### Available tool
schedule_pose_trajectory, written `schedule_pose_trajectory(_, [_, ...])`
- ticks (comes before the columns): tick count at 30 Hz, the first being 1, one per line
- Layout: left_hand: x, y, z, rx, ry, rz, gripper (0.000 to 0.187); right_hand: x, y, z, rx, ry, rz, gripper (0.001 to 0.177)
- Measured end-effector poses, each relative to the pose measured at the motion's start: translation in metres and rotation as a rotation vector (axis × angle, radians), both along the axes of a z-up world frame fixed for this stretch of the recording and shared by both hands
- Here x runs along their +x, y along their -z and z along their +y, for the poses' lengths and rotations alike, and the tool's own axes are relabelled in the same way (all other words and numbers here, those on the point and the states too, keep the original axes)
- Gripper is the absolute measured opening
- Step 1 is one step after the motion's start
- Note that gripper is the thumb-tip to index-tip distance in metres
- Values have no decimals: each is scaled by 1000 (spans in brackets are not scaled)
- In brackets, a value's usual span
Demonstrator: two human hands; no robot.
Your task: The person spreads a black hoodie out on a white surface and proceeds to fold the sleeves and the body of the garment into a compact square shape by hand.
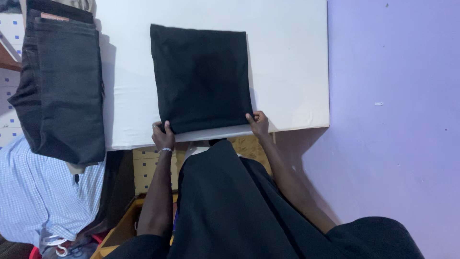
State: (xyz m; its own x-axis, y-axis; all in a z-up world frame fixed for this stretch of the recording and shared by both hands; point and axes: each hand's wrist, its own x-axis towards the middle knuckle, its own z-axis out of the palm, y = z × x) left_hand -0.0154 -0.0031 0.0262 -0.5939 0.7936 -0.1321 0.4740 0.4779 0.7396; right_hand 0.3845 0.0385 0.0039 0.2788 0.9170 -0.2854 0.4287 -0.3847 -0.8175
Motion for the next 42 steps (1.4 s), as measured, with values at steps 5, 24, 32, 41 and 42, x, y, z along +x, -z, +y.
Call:
schedule_pose_trajectory(5, [15,-42,8,-333,-49,21,29,-1,-13,-10,18,-93,-216,30])
schedule_pose_trajectory(24, [68,-34,173,41,923,443,60,-120,-68,129,251,-610,-674,75])
schedule_pose_trajectory(32, [-5,-30,202,-21,555,507,73,-106,-42,138,276,-324,-716,70])
schedule_pose_trajectory(41, [52,-19,270,82,861,423,69,-159,-53,239,307,-509,-688,57])
schedule_pose_trajectory(42, [60,-13,282,111,926,458,66,-165,-52,252,274,-554,-643,57])
